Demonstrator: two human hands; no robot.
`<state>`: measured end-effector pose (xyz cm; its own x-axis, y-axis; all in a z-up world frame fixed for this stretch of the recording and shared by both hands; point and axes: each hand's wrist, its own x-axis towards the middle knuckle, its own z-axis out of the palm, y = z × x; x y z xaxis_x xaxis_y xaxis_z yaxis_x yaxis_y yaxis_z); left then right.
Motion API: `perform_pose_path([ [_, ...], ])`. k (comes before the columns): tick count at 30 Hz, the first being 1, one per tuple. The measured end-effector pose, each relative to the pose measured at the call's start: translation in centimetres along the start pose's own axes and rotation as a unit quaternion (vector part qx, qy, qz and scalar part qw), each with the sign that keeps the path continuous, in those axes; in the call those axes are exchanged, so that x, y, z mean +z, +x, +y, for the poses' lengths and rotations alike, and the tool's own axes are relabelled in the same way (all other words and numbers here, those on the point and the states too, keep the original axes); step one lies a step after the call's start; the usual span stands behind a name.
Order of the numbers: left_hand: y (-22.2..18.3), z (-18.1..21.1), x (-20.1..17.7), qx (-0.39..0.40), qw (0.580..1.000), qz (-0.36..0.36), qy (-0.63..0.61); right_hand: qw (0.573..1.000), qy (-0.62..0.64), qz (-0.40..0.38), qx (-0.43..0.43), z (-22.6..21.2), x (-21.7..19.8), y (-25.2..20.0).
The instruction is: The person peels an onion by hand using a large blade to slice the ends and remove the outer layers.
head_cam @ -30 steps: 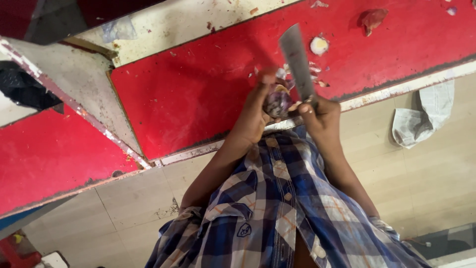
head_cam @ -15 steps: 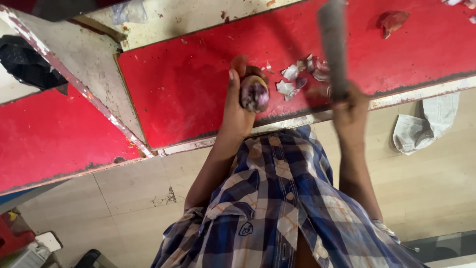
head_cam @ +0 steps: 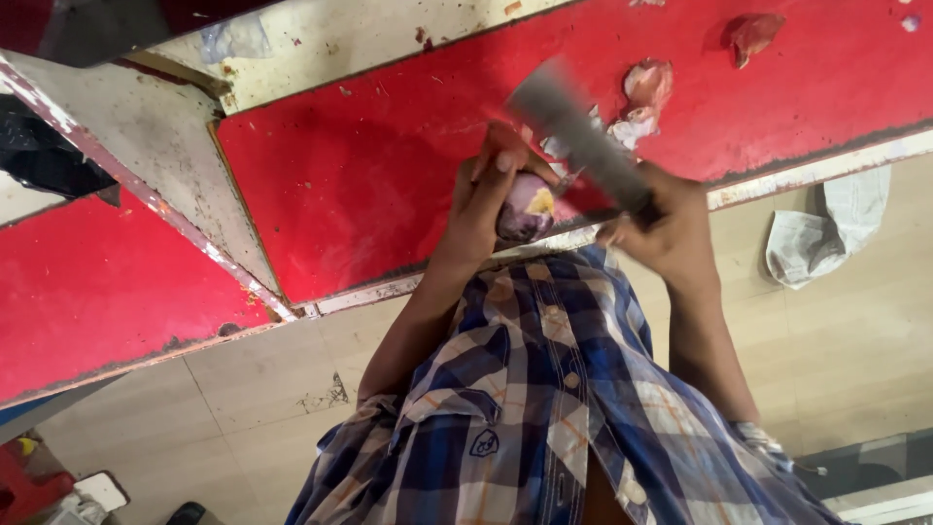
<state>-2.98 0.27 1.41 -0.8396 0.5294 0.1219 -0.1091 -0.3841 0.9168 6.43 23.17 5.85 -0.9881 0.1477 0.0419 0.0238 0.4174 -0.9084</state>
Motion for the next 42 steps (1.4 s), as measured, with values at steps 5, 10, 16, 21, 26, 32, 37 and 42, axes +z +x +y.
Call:
perform_pose_path([
  [5,0.1,-0.3,0.7,0.041,0.999,0.000,-0.012,0.988,-0.125,-0.090,-0.028,-2.7,0.7,0.8],
  [10,0.5,2.2,0.7,0.020,1.000,0.002,0.017,0.966,-0.221,-0.092,-0.095,-4.3,2.0,2.4],
  [16,0.9,2.6,1.1,0.052,0.996,0.010,0.068,0.963,-0.240,-0.074,-0.094,-4.5,2.0,2.7],
  [21,1.1,2.6,1.5,0.070,0.995,0.005,0.076,0.968,-0.237,-0.061,-0.052,-4.6,2.1,2.3],
  [26,1.0,2.0,1.5,0.054,0.998,0.026,0.026,0.977,-0.206,-0.042,-0.023,-4.7,2.5,2.0],
  [32,0.5,-0.8,0.9,0.040,0.996,0.077,0.007,0.978,-0.195,-0.065,-0.041,-3.8,3.1,2.1],
  [37,0.1,-1.4,0.9,0.019,0.994,0.105,-0.005,0.978,-0.187,-0.071,-0.056,-3.3,3.2,2.0],
  [42,0.9,-0.5,1.4,-0.037,0.991,0.121,-0.047,0.969,-0.207,-0.043,-0.129,-2.3,5.2,1.7],
])
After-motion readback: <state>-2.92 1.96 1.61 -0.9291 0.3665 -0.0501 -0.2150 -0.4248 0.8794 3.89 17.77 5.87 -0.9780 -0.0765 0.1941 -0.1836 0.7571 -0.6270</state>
